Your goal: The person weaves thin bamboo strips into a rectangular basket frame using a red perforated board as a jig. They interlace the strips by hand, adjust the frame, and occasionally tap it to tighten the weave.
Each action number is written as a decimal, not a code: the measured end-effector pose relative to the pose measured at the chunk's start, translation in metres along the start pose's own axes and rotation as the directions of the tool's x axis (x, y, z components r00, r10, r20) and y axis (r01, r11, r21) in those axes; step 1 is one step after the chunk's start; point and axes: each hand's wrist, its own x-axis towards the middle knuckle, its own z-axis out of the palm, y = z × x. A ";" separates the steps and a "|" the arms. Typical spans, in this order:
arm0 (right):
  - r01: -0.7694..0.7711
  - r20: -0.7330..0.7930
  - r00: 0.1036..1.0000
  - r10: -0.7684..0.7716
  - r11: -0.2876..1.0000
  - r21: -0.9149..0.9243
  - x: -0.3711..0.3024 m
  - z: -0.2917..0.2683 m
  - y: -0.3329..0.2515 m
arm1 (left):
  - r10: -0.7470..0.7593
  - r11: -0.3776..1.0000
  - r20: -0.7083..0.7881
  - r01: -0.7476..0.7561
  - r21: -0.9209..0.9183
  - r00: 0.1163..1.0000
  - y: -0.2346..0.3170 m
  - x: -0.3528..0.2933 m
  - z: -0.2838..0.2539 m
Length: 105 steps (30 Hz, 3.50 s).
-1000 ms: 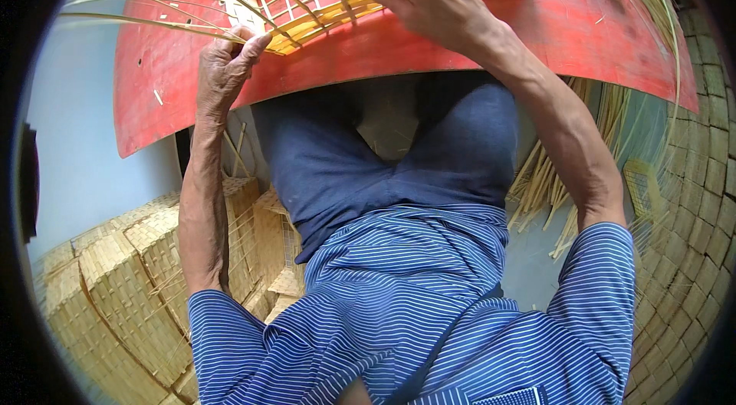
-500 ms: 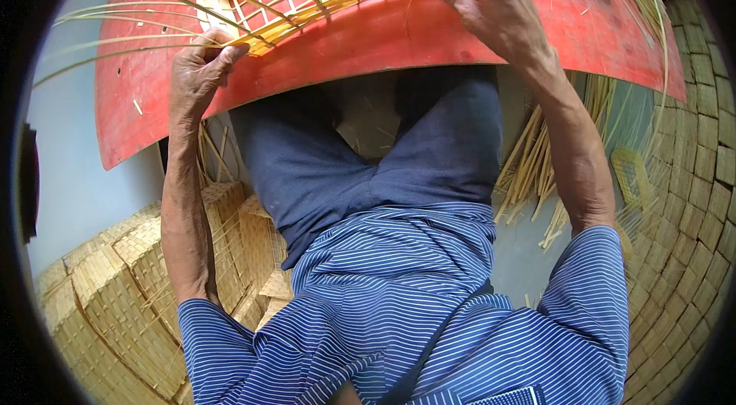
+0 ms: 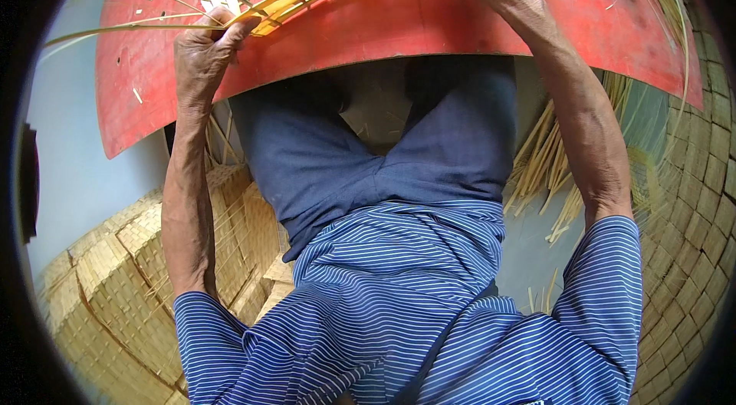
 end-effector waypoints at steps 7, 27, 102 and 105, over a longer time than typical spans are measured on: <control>-0.059 -0.026 0.998 0.058 0.996 -0.067 0.009 0.000 -0.006 | -0.022 0.995 0.034 0.019 0.100 0.999 -0.002 0.001 -0.003; -0.198 -0.017 0.980 0.198 0.964 -0.175 0.022 0.005 -0.003 | 0.024 0.964 0.102 -0.050 0.262 0.995 -0.015 -0.008 -0.014; -0.203 0.110 0.968 0.227 0.960 -0.193 0.039 -0.049 -0.029 | -0.186 0.972 0.648 0.041 0.232 0.739 0.022 0.039 -0.026; -0.229 0.089 0.962 0.257 0.943 -0.240 0.032 -0.055 -0.022 | -0.078 0.949 0.619 -0.133 0.287 0.782 0.028 0.042 -0.012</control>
